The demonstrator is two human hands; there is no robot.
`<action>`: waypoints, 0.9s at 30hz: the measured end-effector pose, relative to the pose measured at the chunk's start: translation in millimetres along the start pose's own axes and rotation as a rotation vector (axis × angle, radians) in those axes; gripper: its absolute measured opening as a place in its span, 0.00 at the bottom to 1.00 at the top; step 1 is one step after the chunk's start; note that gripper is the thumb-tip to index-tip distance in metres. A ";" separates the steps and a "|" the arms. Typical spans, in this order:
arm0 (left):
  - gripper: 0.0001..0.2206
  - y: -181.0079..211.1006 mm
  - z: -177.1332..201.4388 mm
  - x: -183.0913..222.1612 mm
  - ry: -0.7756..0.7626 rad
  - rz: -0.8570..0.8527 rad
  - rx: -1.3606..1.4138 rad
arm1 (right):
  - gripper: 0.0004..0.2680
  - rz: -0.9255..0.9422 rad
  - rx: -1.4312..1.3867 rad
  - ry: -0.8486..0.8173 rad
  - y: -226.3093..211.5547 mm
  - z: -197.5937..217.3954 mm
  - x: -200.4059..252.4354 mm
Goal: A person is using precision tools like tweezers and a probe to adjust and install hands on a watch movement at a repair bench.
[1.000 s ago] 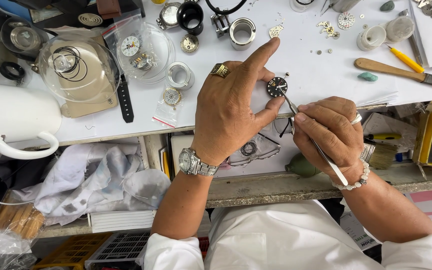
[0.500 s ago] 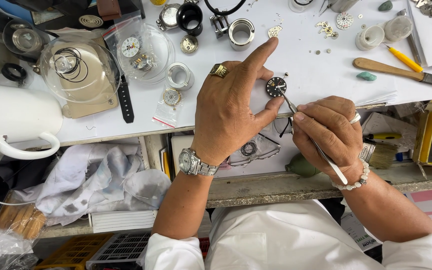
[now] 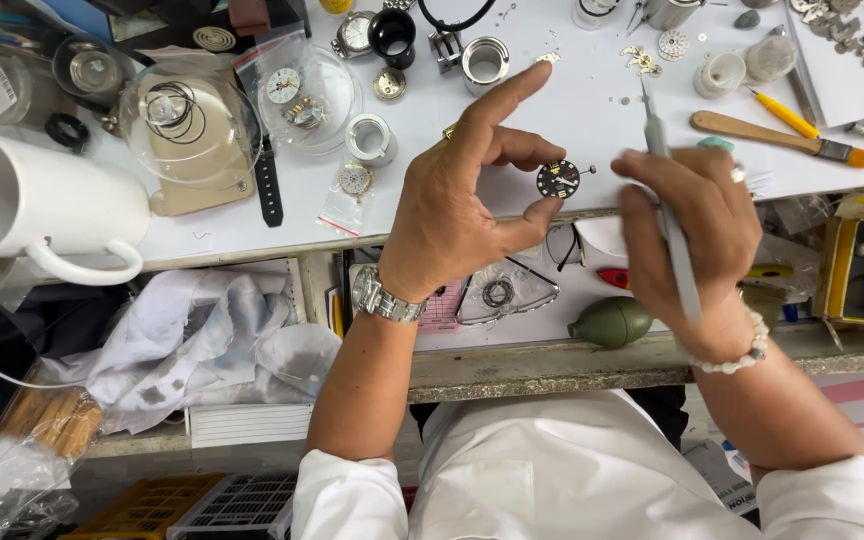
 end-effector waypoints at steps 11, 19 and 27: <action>0.42 2.2 6.7 3.0 0.022 0.082 0.203 | 0.01 -0.113 -0.244 -0.228 5.8 -14.8 -22.2; 0.41 -1.5 6.6 1.6 0.043 0.150 0.277 | 0.01 -0.057 -0.260 -0.165 9.3 -17.5 -17.9; 0.40 -1.0 7.1 2.0 0.045 0.150 0.276 | 0.00 -0.036 -0.232 -0.168 7.1 -17.9 -17.8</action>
Point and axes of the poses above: each hand's wrist, its own x-axis away from the middle knuckle, its own z-axis out of the back of the hand, y = z × x, the point moved 7 cm from there along -x, towards the middle knuckle, and after that the axes turned 11 degrees about x, right-handed, at the moved point
